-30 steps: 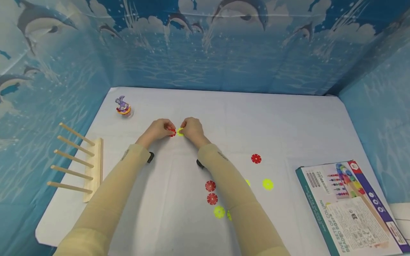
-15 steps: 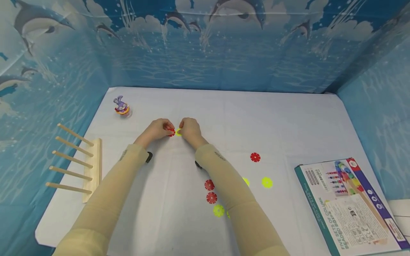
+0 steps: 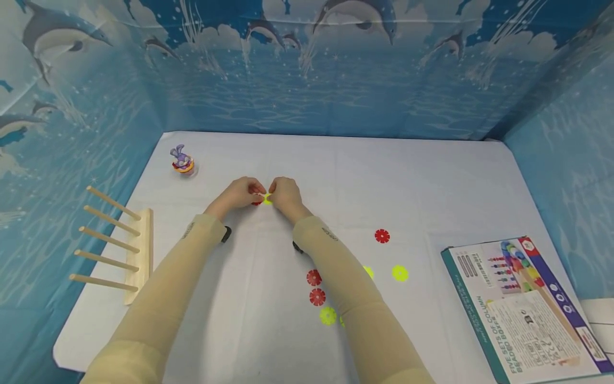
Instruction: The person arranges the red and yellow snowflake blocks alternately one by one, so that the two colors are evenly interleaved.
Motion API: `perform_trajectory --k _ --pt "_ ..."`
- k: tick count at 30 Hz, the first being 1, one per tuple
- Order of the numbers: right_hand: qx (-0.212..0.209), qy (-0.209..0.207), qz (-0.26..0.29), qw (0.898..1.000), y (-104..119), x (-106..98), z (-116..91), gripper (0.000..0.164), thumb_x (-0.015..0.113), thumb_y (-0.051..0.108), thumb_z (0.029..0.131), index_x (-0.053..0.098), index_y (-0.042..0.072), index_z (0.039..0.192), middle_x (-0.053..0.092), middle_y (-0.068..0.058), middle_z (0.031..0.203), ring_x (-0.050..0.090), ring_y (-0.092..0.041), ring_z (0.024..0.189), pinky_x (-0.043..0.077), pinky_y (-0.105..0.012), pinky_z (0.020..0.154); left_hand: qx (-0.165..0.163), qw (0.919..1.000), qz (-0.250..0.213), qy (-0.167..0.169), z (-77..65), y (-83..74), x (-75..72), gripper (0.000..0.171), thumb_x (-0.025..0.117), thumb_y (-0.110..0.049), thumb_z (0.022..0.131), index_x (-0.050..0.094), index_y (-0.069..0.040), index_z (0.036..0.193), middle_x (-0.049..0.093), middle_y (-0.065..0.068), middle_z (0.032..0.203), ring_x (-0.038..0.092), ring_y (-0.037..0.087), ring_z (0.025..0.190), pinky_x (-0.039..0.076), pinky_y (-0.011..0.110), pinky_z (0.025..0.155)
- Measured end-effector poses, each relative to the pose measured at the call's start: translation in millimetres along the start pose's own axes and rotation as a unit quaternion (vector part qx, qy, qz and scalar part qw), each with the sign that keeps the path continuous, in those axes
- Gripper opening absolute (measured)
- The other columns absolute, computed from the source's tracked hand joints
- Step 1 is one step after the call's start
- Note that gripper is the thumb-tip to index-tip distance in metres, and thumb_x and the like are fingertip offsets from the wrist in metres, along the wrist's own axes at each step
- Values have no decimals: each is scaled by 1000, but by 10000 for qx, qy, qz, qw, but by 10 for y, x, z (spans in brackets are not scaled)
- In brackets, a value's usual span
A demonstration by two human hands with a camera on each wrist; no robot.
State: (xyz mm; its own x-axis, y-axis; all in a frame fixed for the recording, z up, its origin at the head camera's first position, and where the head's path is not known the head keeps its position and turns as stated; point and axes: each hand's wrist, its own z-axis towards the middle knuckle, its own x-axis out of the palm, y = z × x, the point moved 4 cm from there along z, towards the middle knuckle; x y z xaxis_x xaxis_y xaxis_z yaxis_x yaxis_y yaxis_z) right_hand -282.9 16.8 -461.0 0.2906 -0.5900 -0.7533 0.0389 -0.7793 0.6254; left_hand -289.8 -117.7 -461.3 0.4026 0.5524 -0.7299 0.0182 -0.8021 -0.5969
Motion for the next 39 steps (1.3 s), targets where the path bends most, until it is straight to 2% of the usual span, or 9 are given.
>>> perform_trajectory --k 10,17,23,29,33,36,39 --pt "-26 -92 38 9999 -19 -15 6 13 71 7 88 70 2 99 70 -12 96 61 -21 86 51 -31 80 -90 9999 -122 5 51 -18 51 19 72 -13 89 69 -6 107 63 10 102 54 19 88 45 25 73" --pt "37 72 106 9999 -31 -31 3 11 72 8 87 70 3 97 71 -11 94 60 -19 82 50 -30 80 -75 9999 -100 19 52 -10 55 18 73 -14 89 70 -6 105 62 8 98 53 17 84 43 24 72" --pt "-43 254 187 9995 -91 -100 -33 16 69 14 89 69 3 101 69 -11 101 60 -21 89 51 -33 82 -64 9999 -142 44 41 0 62 17 73 -16 90 70 -7 104 61 6 94 54 15 79 44 24 70" --pt "-103 797 271 9964 -227 -285 -234 23 68 21 91 67 6 108 67 -9 104 60 -19 87 50 -30 77 -36 9999 -124 32 23 -3 66 17 72 -16 90 70 -6 104 58 4 92 51 16 83 42 25 74" --pt "-116 1106 213 9936 -341 -394 -422 27 69 25 91 67 7 111 67 -9 106 60 -20 94 49 -33 84 -61 9998 -159 85 10 0 71 18 71 -15 90 69 -6 106 56 4 92 50 16 85 41 25 76" --pt "-355 1276 204 9910 -422 -466 -602 26 71 23 90 67 7 110 68 -9 104 62 -20 95 50 -34 85 -31 9997 -215 122 10 0 69 17 70 -14 90 69 -6 105 58 5 92 51 17 85 43 27 77" --pt "-607 1532 292 9859 -511 -496 -800 21 73 18 88 68 7 105 69 -7 97 62 -19 90 50 -32 82 52 9996 -280 88 10 -4 51 14 70 -14 90 69 -6 101 58 5 90 51 17 83 44 27 75"
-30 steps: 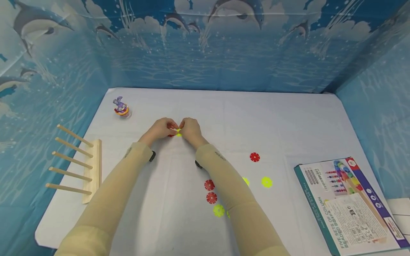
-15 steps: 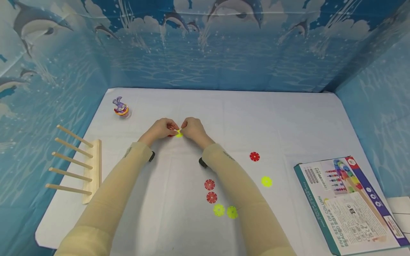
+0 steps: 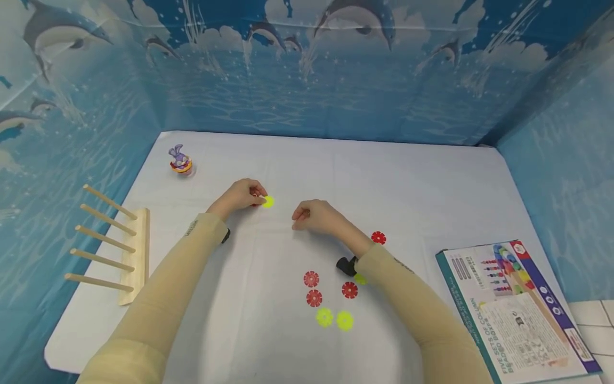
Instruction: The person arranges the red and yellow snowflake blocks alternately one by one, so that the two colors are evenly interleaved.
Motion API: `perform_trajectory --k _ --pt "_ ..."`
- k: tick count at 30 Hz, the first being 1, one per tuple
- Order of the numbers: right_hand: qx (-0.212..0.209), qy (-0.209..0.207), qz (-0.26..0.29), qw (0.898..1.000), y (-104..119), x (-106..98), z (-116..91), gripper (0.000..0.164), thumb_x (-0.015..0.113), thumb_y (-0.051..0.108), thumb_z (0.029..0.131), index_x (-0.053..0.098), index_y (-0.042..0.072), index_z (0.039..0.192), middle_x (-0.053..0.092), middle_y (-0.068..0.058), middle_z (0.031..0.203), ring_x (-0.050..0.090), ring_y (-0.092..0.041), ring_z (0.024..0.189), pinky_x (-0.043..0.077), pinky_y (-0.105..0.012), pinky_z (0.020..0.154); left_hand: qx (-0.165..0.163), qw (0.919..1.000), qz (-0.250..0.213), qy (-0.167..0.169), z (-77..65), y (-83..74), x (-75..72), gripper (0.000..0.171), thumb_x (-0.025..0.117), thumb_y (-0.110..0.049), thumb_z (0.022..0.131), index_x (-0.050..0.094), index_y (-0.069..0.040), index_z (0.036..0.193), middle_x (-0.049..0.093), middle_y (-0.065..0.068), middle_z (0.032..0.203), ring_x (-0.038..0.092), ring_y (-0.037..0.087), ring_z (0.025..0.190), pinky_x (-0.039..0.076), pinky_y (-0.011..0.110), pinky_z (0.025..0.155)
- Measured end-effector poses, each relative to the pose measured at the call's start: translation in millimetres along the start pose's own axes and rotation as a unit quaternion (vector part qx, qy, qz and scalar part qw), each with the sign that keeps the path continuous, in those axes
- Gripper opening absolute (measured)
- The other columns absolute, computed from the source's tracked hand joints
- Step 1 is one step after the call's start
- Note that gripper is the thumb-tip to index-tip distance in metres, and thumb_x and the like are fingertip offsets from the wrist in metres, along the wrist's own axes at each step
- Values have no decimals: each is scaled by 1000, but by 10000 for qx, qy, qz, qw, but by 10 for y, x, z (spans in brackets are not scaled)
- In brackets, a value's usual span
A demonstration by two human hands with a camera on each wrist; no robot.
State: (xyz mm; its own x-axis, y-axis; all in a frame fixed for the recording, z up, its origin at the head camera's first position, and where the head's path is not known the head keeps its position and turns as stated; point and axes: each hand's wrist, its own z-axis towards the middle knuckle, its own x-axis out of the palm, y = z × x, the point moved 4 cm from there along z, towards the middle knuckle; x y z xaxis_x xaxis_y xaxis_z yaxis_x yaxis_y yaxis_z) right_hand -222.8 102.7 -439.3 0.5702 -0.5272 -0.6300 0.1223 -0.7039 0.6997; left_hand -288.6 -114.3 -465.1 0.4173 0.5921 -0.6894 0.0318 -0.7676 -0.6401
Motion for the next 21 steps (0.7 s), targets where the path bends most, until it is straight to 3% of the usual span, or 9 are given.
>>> perform_trajectory --k 5,10,21 --pt "-95 440 136 9989 -156 169 -347 15 77 18 84 69 13 96 67 1 83 60 -13 78 49 -28 74 -69 9999 -75 74 15 5 9 15 70 -13 90 68 -6 103 58 6 93 52 18 84 45 28 77" --pt "-17 532 92 9985 -221 306 -599 16 79 16 82 69 13 94 65 4 80 59 -13 76 49 -29 73 -106 9999 -25 109 -4 -18 10 19 69 -13 91 67 -5 108 56 4 94 50 17 85 42 25 76" --pt "11 338 -109 9994 -196 493 -821 18 80 15 81 68 16 94 59 2 87 53 -15 83 49 -27 72 -141 9995 -121 255 -36 -43 0 20 69 -13 90 67 -5 108 56 5 96 50 17 83 43 25 74"
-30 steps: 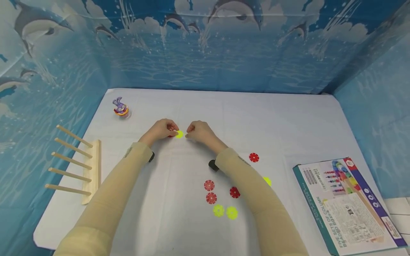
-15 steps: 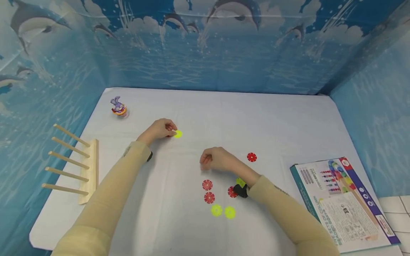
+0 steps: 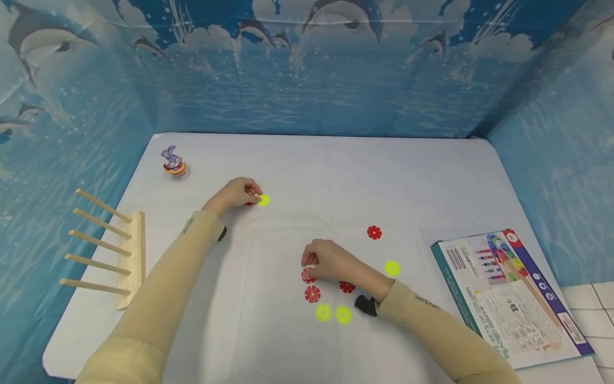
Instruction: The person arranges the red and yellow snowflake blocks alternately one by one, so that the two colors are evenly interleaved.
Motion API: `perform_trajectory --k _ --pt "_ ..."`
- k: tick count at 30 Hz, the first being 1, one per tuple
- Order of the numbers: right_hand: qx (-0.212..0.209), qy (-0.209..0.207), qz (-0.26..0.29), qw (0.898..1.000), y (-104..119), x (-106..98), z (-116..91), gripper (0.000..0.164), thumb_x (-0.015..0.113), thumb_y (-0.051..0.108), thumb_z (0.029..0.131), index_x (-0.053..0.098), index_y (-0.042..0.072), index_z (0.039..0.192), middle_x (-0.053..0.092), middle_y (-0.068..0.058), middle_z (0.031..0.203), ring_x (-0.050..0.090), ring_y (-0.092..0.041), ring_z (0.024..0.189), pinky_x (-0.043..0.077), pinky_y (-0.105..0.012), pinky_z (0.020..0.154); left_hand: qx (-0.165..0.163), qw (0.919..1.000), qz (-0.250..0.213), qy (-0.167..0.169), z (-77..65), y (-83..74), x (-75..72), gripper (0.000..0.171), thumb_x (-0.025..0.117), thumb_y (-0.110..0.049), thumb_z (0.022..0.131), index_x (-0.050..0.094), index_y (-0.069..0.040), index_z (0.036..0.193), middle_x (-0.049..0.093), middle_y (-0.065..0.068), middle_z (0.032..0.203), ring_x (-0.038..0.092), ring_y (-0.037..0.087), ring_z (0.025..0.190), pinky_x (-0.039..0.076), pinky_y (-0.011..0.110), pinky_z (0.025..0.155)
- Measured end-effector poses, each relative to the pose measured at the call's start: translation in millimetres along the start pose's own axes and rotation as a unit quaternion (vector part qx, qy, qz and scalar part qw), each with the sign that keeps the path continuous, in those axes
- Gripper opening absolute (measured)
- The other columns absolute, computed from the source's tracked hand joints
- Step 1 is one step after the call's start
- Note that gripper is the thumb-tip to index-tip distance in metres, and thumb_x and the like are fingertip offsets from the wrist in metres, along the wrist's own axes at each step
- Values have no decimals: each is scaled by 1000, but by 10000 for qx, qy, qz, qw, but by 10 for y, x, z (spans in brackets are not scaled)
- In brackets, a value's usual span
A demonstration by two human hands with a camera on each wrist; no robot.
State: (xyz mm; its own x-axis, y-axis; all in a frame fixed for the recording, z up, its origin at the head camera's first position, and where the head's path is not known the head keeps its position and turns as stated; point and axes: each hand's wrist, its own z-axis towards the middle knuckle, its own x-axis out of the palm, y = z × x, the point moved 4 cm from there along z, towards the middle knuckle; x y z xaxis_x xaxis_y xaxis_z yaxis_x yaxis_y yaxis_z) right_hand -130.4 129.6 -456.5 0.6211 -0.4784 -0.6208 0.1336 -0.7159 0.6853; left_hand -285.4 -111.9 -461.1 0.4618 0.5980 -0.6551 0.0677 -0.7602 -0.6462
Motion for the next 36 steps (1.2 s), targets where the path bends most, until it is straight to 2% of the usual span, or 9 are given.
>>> perform_trajectory --k 8,14,21,29,36 --pt "-157 -135 -549 9983 43 118 -40 20 81 13 80 67 16 93 52 3 85 48 -13 78 44 -24 67 2 9999 102 19 20 15 8 21 70 -14 90 67 -6 109 56 4 96 52 15 80 43 24 73" --pt "-82 -181 -680 9975 49 146 -57 20 81 15 80 66 17 91 52 3 83 48 -12 78 43 -25 66 -80 9999 103 24 21 18 18 20 70 -15 90 67 -6 108 56 4 95 52 15 78 44 25 72" --pt "-87 -99 -525 9985 31 118 -56 19 81 14 80 65 18 88 52 3 82 49 -13 77 45 -25 65 -139 9999 -33 45 -4 1 12 21 70 -15 90 67 -7 108 54 3 93 50 15 78 43 25 71" --pt "-150 275 -87 9995 -7 74 -30 15 79 13 81 66 19 81 58 5 76 54 -13 73 48 -27 66 -108 9999 -27 23 3 17 30 20 70 -15 90 67 -7 108 55 3 93 51 15 78 43 24 71" --pt "-84 358 200 9991 35 -99 70 12 79 14 82 68 20 82 66 7 74 59 -14 70 48 -30 68 -111 9999 -47 20 -8 6 18 21 70 -15 90 67 -7 108 56 4 95 51 15 79 43 25 72"
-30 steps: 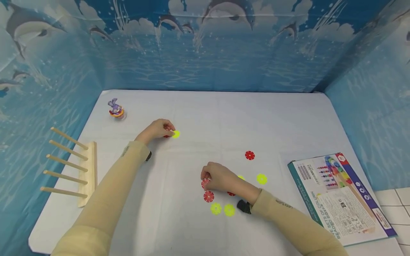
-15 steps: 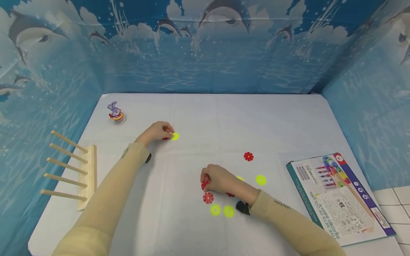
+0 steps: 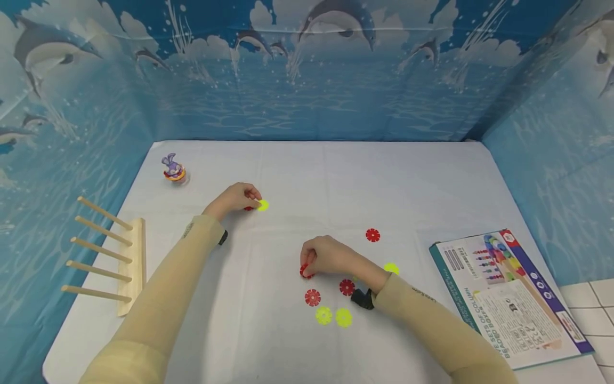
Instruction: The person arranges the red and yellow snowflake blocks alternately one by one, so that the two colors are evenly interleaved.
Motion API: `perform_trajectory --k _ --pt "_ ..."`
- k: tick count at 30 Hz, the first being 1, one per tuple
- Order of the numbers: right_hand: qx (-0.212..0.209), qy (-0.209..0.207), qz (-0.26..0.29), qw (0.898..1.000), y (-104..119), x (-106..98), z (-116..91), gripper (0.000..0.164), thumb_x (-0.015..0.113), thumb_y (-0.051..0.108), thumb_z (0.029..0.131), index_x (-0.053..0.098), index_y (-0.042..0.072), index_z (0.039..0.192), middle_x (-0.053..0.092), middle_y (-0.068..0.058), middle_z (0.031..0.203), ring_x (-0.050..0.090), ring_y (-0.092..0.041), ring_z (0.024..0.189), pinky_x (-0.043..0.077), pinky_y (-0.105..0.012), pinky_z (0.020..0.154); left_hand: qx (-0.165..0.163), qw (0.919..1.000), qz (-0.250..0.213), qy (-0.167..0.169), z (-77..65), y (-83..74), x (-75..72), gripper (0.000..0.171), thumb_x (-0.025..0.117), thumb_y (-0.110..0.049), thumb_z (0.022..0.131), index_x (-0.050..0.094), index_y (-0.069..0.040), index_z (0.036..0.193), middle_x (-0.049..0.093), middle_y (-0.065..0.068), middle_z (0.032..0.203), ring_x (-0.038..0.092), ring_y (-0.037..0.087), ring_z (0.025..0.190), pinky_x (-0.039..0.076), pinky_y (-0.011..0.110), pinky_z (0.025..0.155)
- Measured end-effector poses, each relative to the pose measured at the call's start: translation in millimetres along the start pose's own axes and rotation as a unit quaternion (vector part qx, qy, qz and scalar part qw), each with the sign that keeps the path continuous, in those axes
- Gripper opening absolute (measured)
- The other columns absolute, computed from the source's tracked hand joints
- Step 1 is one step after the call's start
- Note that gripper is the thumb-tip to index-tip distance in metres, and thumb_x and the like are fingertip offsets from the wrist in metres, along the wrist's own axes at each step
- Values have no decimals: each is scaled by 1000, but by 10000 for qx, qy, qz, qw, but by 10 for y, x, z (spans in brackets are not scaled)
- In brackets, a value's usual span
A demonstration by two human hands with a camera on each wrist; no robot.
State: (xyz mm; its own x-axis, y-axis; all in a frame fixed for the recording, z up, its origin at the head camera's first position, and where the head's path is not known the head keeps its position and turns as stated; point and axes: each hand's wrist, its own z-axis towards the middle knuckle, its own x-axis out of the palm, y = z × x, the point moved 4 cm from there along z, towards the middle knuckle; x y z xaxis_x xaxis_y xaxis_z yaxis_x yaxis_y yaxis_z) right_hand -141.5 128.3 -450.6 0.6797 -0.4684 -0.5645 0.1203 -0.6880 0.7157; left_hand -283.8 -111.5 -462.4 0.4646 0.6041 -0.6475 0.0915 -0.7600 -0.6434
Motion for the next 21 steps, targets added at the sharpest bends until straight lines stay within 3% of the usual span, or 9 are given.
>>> perform_trajectory --k 11,21 --pt "162 -612 450 9970 93 -436 368 15 77 18 84 70 13 96 70 0 84 63 -15 80 47 -30 77 -23 9999 115 59 -23 -26 4 22 69 -16 91 66 -6 110 58 6 100 54 15 81 45 24 74" --pt "531 -1319 887 9859 95 -581 850 19 76 19 86 70 9 102 70 -4 95 62 -16 86 50 -28 80 -109 9999 80 -20 -23 -25 9 20 69 -15 90 66 -6 109 56 4 96 53 15 81 44 24 73"
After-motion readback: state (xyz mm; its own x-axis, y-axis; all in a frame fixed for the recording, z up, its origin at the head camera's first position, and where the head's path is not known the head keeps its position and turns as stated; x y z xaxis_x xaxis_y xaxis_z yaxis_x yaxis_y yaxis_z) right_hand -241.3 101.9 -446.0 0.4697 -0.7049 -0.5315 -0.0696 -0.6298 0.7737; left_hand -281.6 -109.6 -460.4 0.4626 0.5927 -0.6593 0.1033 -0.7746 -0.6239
